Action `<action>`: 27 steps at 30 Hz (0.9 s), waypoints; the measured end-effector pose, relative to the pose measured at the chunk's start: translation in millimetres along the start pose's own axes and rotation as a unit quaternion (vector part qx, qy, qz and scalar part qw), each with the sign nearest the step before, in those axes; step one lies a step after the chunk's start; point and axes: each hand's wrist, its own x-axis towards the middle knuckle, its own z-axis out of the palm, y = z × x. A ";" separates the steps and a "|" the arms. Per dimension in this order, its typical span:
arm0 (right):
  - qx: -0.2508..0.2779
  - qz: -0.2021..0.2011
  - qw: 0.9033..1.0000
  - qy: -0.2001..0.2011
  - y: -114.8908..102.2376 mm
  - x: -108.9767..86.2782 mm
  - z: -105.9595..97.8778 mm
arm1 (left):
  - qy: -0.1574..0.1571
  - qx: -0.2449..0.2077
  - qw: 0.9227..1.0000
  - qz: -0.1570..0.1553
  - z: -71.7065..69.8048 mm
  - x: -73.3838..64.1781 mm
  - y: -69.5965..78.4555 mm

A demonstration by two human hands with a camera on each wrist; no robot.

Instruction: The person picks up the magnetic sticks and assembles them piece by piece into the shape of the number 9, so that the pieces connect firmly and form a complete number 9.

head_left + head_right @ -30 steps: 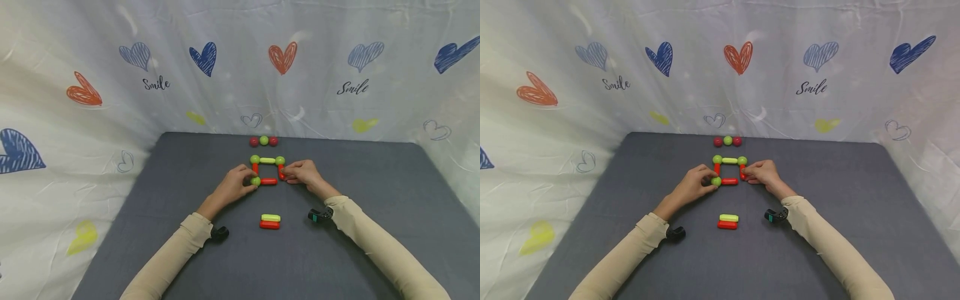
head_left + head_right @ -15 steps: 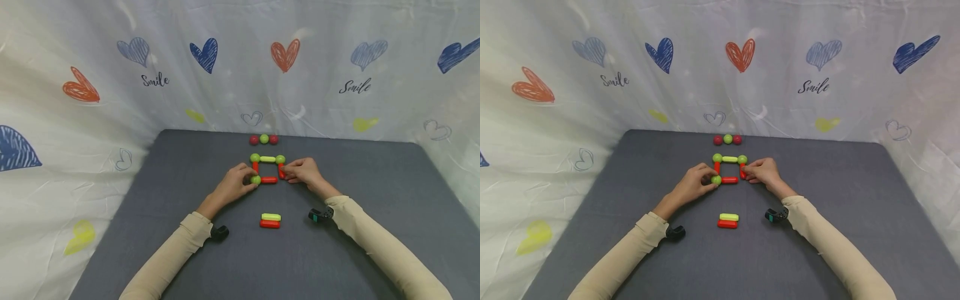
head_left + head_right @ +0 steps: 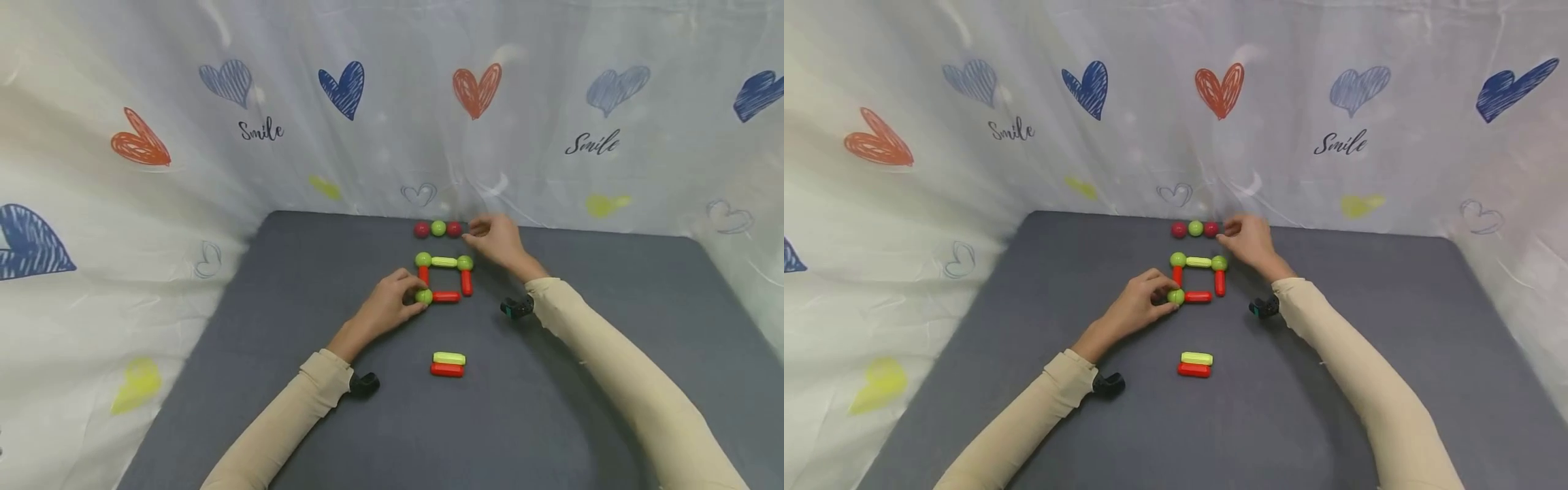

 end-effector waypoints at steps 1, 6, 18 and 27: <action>-0.015 -0.009 1.000 -0.015 1.4 5.1 -0.7 | -0.001 0.000 1.000 -0.001 1.0 -0.7 1.1; -0.081 -0.038 0.994 -0.071 4.5 26.1 -1.9 | -0.013 0.001 1.000 -0.009 3.4 -1.4 4.8; -0.131 -0.080 0.985 -0.077 5.2 44.2 15.8 | -0.016 -0.016 1.000 -0.006 7.5 -4.5 6.4; -0.078 -0.074 0.992 -0.068 -10.3 15.7 -7.7 | -0.002 -0.006 1.000 -0.006 -0.5 -0.5 0.0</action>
